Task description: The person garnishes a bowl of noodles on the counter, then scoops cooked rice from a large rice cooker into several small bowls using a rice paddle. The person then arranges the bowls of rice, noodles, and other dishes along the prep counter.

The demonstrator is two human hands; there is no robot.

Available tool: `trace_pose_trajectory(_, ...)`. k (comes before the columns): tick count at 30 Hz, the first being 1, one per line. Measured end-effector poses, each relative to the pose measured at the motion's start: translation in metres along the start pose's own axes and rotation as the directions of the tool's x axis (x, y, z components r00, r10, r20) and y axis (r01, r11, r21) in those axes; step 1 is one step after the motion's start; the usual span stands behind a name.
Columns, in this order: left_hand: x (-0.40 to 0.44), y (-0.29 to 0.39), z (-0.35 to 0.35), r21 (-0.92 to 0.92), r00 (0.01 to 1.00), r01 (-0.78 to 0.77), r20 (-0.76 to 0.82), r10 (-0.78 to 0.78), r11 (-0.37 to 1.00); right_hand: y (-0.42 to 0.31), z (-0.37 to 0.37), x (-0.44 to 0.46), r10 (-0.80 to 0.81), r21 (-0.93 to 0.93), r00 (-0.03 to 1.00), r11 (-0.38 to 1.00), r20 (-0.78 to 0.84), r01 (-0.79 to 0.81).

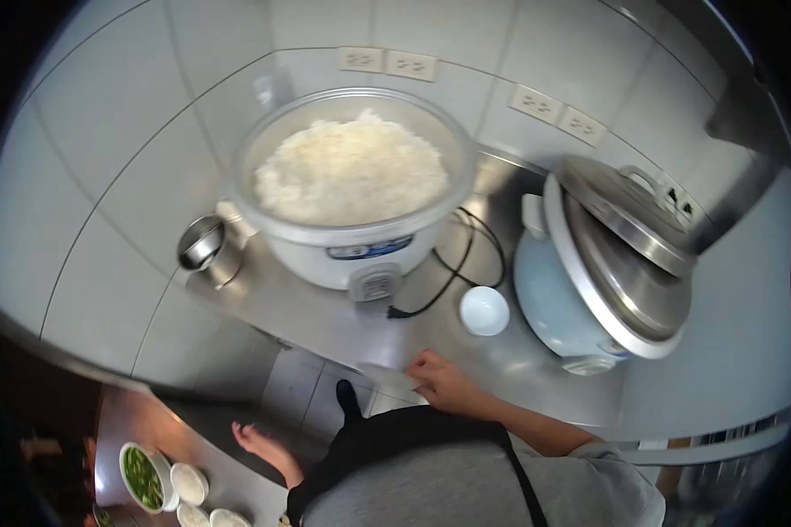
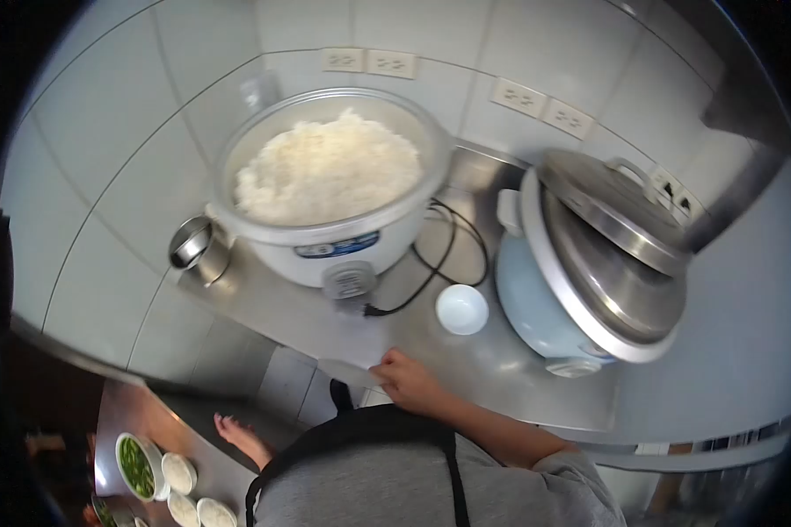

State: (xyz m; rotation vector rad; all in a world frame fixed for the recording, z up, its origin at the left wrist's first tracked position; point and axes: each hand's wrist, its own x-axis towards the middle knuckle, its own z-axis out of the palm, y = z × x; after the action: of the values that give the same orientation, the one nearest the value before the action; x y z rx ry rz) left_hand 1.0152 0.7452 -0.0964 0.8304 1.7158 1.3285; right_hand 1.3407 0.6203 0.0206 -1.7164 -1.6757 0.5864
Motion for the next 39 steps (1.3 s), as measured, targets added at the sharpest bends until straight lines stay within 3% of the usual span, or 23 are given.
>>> trace_pose_trajectory(1, -0.016, 0.002, 0.025, 0.043, 0.911, -0.41, 0.075, 0.406, 0.911, 0.01, -0.007, -0.011, 0.073, -0.053, 0.991, 0.995, -0.112, -0.079)
trace_pose_trajectory(3, -0.005, -0.009, 0.034, 0.534, 0.898, -0.402, 0.388, 0.207, 0.744, 0.026, -0.021, -0.028, 0.177, -0.127, 0.93, 0.965, -0.321, -0.228)
trace_pose_trajectory(5, -0.001, -0.035, 0.034, 0.855, 0.873, -0.467, 0.486, -0.033, 0.225, 0.046, -0.032, -0.042, 0.273, -0.18, 0.876, 0.913, -0.397, -0.366)
trace_pose_trajectory(6, 0.003, -0.042, 0.035, 0.873, 0.872, -0.48, 0.463, -0.159, -0.085, 0.062, -0.032, -0.044, 0.274, -0.227, 0.855, 0.887, -0.44, -0.401)
trace_pose_trajectory(9, -0.005, -0.015, 0.042, 0.791, 0.762, -0.607, 0.606, -0.229, 0.072, 0.1, -0.036, -0.047, 0.279, -0.286, 0.851, 0.856, -0.445, -0.43)
trace_pose_trajectory(13, 0.007, -0.024, 0.05, 0.687, 0.776, -0.517, 0.628, -0.06, 0.511, 0.105, -0.049, -0.041, 0.141, -0.232, 0.9, 0.939, -0.412, -0.253)
trace_pose_trajectory(14, 0.021, -0.037, 0.043, 0.558, 0.675, -0.619, 0.738, 0.01, 0.552, 0.097, -0.055, -0.038, 0.219, -0.165, 0.9, 0.94, -0.376, -0.298)
trace_pose_trajectory(17, 0.0, 0.009, 0.039, 0.753, 0.754, -0.657, 0.653, 0.069, 0.039, 0.04, -0.074, -0.035, 0.421, 0.214, 0.884, 0.9, -0.204, -0.379)
trace_pose_trajectory(20, -0.004, 0.079, 0.036, 0.407, 0.626, -0.678, 0.757, 0.19, 0.612, -0.013, -0.095, -0.016, 0.25, 0.408, 0.968, 0.887, -0.032, -0.216)
trace_pose_trajectory(21, -0.017, 0.118, 0.043, 0.206, 0.591, -0.36, 0.805, 0.052, 0.91, -0.036, -0.103, -0.003, 0.081, 0.376, 0.997, 0.924, -0.008, -0.072)
trace_pose_trajectory(22, -0.034, 0.158, 0.058, 0.013, 0.494, 0.07, 0.868, -0.046, 0.997, -0.062, -0.114, 0.02, -0.088, 0.348, 0.996, 0.935, 0.023, 0.074)
trace_pose_trajectory(23, -0.044, 0.18, 0.069, -0.045, 0.219, 0.52, 0.972, -0.082, 0.853, -0.083, -0.12, 0.042, -0.251, 0.328, 0.966, 0.919, 0.057, 0.219)
trace_pose_trajectory(24, -0.054, 0.2, 0.078, 0.036, -0.057, 0.851, 0.998, 0.024, 0.524, -0.095, -0.12, 0.059, -0.334, 0.296, 0.933, 0.912, 0.135, 0.284)
trace_pose_trajectory(25, -0.068, 0.226, 0.084, -0.009, 0.056, 0.613, 0.998, -0.032, 0.79, -0.106, -0.119, 0.076, -0.411, 0.267, 0.887, 0.897, 0.21, 0.353)
trace_pose_trajectory(26, -0.084, 0.254, 0.088, -0.014, 0.178, 0.292, 0.983, -0.04, 0.956, -0.114, -0.121, 0.094, -0.478, 0.237, 0.83, 0.875, 0.287, 0.422)
trace_pose_trajectory(29, -0.044, 0.236, 0.113, -0.019, 0.099, 0.474, 0.995, -0.031, 0.88, -0.135, -0.129, 0.144, -0.569, 0.077, 0.792, 0.82, 0.221, 0.567)
trace_pose_trajectory(30, -0.018, 0.224, 0.127, 0.074, -0.052, 0.728, 0.997, -0.053, 0.681, -0.137, -0.144, 0.16, -0.481, 0.064, 0.848, 0.875, 0.223, 0.479)
trace_pose_trajectory(31, -0.007, 0.233, 0.132, 0.124, -0.118, 0.877, 0.992, -0.041, 0.464, -0.138, -0.161, 0.177, -0.386, 0.049, 0.895, 0.921, 0.224, 0.386)
trace_pose_trajectory(32, 0.005, 0.241, 0.138, 0.187, -0.185, 0.958, 0.982, -0.03, 0.216, -0.136, -0.171, 0.196, -0.193, 0.062, 0.976, 0.98, 0.103, 0.188)
trace_pose_trajectory(33, 0.016, 0.25, 0.138, 0.139, -0.145, 0.963, 0.989, 0.01, 0.231, -0.128, -0.18, 0.217, 0.017, 0.102, 1.0, 0.995, -0.014, -0.015)
trace_pose_trajectory(35, 0.043, 0.267, 0.139, 0.038, -0.064, 0.966, 0.994, 0.092, 0.255, -0.082, -0.203, 0.272, -0.152, -0.384, 0.967, 0.921, -0.207, 0.062)
trace_pose_trajectory(37, 0.068, 0.285, 0.141, 0.003, -0.048, 0.964, 0.985, 0.164, 0.268, -0.027, -0.23, 0.32, -0.184, -0.571, 0.969, 0.819, -0.165, 0.058)
trace_pose_trajectory(39, 0.088, 0.303, 0.145, -0.034, -0.023, 0.957, 0.981, 0.192, 0.287, -0.005, -0.245, 0.344, -0.023, -0.898, 0.994, 0.432, -0.109, -0.088)
